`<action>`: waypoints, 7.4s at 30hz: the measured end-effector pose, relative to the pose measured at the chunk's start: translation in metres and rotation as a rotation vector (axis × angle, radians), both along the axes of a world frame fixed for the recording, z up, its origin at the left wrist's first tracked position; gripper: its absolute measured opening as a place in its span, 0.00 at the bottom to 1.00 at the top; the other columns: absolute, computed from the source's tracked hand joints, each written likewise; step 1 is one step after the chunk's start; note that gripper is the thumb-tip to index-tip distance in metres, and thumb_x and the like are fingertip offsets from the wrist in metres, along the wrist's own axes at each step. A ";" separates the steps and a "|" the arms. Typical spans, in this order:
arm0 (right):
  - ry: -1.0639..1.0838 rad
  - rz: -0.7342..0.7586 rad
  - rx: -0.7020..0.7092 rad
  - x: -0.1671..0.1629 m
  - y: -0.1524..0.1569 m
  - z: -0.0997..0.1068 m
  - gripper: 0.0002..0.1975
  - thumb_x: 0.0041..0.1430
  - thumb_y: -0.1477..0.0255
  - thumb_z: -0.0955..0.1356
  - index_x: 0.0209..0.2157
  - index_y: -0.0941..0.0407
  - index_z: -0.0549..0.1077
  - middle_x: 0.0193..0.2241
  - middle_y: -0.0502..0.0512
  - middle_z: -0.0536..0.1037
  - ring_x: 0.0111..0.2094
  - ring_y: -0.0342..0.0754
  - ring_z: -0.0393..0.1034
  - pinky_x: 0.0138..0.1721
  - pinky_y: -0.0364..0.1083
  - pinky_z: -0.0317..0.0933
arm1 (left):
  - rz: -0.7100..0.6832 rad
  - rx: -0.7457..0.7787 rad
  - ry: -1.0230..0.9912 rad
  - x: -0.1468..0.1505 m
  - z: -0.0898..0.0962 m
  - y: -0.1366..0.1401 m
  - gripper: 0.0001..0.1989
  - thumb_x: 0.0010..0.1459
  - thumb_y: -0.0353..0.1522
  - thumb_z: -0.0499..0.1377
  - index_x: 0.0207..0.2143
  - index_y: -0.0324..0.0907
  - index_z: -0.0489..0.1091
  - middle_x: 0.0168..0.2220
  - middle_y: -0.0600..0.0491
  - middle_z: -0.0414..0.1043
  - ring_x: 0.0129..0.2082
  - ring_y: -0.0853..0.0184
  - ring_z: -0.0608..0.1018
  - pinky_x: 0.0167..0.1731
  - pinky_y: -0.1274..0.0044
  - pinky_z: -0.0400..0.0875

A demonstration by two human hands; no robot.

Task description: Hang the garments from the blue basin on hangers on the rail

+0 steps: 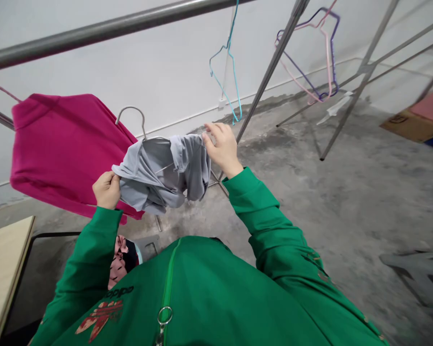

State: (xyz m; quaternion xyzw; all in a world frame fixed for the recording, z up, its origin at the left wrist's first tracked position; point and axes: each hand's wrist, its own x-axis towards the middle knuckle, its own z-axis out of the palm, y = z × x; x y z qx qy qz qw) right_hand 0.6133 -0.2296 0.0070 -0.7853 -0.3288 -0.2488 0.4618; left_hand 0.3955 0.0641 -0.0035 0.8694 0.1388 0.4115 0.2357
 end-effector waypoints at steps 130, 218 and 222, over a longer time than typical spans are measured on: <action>0.589 0.823 0.512 -0.044 0.071 0.036 0.26 0.56 0.48 0.67 0.21 0.54 0.56 0.14 0.42 0.51 0.15 0.37 0.44 0.16 0.40 0.43 | -0.169 -0.107 0.359 -0.007 0.002 -0.002 0.17 0.53 0.36 0.58 0.45 0.40 0.69 0.39 0.48 0.69 0.40 0.63 0.73 0.40 0.71 0.71; 0.385 0.889 0.579 -0.054 0.086 0.067 0.27 0.56 0.45 0.64 0.22 0.53 0.54 0.15 0.41 0.48 0.15 0.36 0.42 0.17 0.41 0.41 | -0.256 0.306 0.485 0.050 0.061 -0.060 0.23 0.58 0.37 0.58 0.55 0.40 0.63 0.51 0.43 0.68 0.54 0.53 0.69 0.51 0.66 0.65; 0.447 0.869 0.394 -0.052 0.086 0.078 0.26 0.61 0.46 0.60 0.23 0.53 0.55 0.16 0.42 0.51 0.17 0.38 0.47 0.19 0.41 0.47 | -0.224 0.281 0.612 0.067 0.051 -0.060 0.13 0.63 0.33 0.50 0.45 0.40 0.69 0.40 0.47 0.74 0.44 0.60 0.75 0.44 0.72 0.67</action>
